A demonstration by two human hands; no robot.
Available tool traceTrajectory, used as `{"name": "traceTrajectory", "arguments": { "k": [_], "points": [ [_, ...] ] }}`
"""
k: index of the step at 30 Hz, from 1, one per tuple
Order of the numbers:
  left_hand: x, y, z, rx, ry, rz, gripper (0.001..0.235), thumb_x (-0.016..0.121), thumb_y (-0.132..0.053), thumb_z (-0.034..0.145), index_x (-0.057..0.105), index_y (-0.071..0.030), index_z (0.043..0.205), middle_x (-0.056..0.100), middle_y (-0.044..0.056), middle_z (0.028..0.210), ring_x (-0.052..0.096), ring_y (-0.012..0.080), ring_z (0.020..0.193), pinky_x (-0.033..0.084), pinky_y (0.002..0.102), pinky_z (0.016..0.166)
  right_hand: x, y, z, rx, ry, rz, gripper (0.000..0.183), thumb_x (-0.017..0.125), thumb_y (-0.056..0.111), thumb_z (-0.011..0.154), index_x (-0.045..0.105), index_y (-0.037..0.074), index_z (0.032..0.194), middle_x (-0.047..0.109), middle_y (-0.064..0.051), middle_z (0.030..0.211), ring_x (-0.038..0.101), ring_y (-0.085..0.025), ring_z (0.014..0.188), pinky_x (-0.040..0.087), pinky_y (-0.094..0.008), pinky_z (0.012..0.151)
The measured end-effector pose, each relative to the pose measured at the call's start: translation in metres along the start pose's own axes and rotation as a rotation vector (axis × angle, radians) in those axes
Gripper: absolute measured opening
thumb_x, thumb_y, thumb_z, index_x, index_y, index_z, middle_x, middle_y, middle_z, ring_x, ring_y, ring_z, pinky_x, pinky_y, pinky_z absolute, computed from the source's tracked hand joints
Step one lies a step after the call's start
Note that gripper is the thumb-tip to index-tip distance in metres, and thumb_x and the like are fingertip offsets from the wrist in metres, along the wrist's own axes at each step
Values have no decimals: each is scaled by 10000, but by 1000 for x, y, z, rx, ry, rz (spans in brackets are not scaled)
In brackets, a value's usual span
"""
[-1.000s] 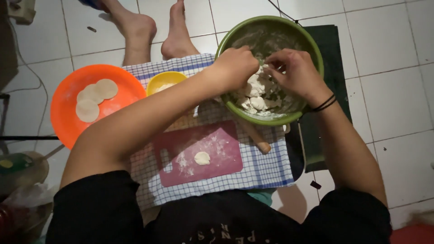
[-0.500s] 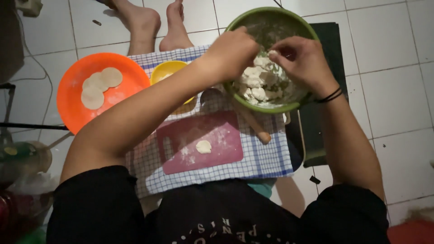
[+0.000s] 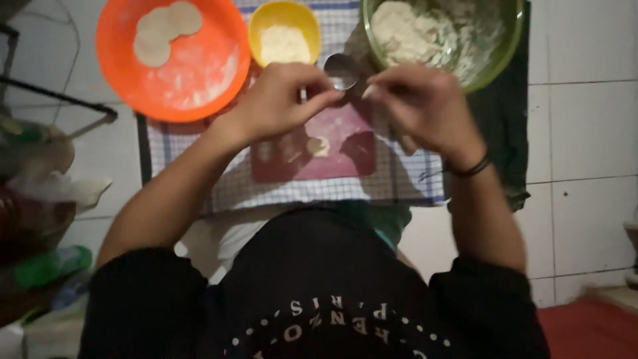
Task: The person is preparing dumplings by filling dough circles, sealing them with a pinching motion, and kneading dough in a large bowl.
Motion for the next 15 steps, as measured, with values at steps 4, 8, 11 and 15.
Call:
{"name": "traceTrajectory", "arguments": {
  "k": [4,8,11,15],
  "points": [
    [13,42,-51,5,126,17,220,735,-26,822,751,-37,1041,695,72,881,590,205,758,501,309,674,64,14,-25,-25,-22,-25,322,778,-124,789,748,-51,1102,710,-152,1078,668,-248,872,561,-336,802],
    [30,66,-71,123,206,47,334,918,-194,749,746,-77,1011,640,70,828,591,301,853,489,417,808,104,7,-45,-15,-76,-165,198,757,-26,824,737,48,1006,724,-91,961,683,-278,817,554,-360,741],
    [38,82,-74,150,200,14,335,932,-251,764,756,-110,1012,662,71,855,607,342,950,504,441,879,121,8,-48,-89,-60,-353,106,720,63,884,748,165,888,707,-15,897,694,-259,825,540,-354,742],
    [48,97,-76,151,191,-49,294,929,-306,782,749,-137,942,666,32,906,566,293,1034,475,396,941,140,11,-46,-190,4,-467,192,560,94,934,724,181,886,643,2,852,626,-241,837,482,-360,747]
  ]
}}
Point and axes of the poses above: each hand's wrist, its own z-axis towards the middle knuckle, its own x-axis out of the palm, y = z × x, the point moved 9 cm from there along z, towards the middle knuckle
